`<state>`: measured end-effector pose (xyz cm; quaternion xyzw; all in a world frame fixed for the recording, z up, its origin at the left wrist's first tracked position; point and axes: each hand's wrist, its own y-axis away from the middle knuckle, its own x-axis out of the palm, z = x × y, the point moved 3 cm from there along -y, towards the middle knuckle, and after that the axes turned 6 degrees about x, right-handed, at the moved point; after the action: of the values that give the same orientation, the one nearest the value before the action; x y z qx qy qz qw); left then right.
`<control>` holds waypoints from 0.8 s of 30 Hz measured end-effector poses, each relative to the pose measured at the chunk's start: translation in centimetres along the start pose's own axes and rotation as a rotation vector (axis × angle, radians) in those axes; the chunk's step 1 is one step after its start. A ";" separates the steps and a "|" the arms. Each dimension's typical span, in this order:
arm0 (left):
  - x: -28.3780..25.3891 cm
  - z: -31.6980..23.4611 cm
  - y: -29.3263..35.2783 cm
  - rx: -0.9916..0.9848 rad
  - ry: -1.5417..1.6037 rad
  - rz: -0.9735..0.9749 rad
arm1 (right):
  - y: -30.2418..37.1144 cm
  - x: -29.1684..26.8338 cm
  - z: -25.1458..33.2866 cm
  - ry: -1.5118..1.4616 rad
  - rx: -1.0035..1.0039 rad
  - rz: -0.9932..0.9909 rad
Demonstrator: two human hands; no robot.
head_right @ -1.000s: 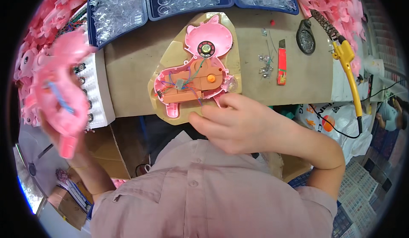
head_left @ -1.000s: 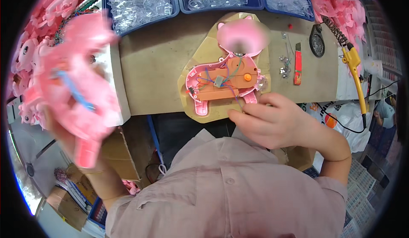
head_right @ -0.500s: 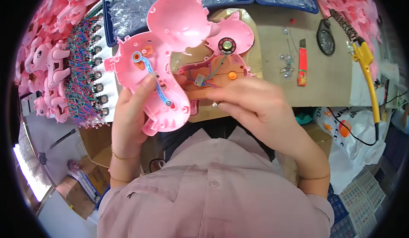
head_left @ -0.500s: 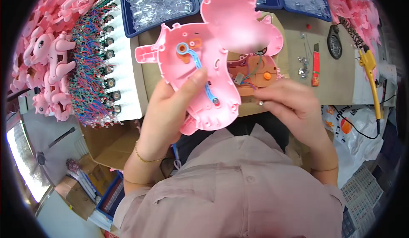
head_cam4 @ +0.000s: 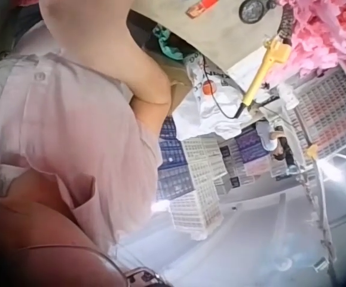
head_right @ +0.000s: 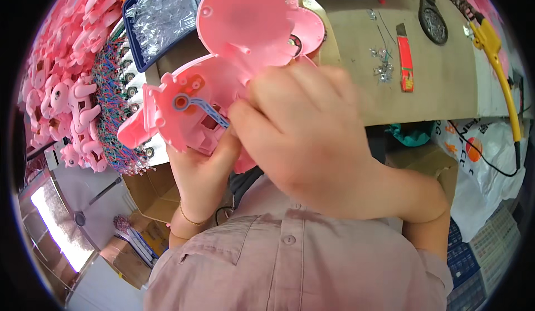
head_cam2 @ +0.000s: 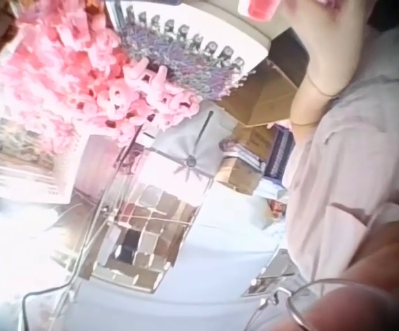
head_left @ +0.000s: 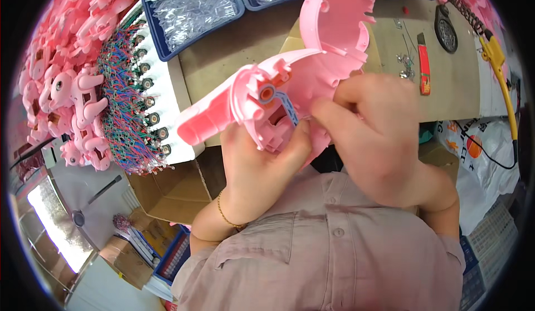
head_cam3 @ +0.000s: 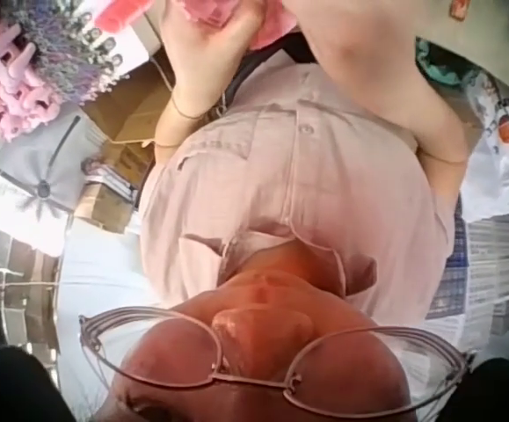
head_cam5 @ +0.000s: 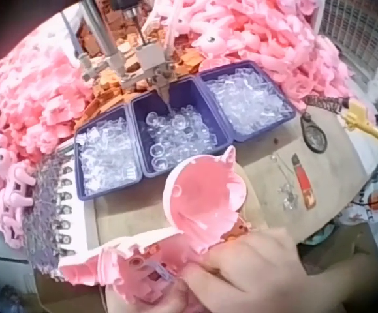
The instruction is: Assembling a toy pig by soldering wires and fitting internal components.
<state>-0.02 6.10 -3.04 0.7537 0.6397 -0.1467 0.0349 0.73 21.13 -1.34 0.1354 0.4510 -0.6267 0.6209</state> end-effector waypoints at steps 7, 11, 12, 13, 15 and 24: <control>0.6 0.8 0.3 0.081 -0.044 0.017 | 0.1 0.3 -0.3 -0.080 0.087 -0.066; 0.6 1.3 0.5 0.151 0.006 -0.045 | 0.6 0.6 -0.3 -0.123 0.161 -0.089; 0.6 1.2 0.4 0.167 0.020 -0.048 | 0.6 0.7 -0.3 -0.120 0.164 -0.110; 0.7 1.2 0.4 0.167 0.015 -0.043 | 0.6 0.7 -0.3 -0.123 0.168 -0.113; 0.8 1.2 0.4 0.170 0.057 -0.030 | 0.6 0.6 -0.3 -0.118 0.145 -0.123; 0.5 0.8 0.4 0.194 -0.020 -0.037 | 0.5 1.0 -0.4 -0.129 0.135 -0.137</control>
<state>0.32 6.34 -4.03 0.7400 0.6360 -0.2161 -0.0348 0.87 20.86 -2.44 0.1052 0.3752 -0.7040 0.5937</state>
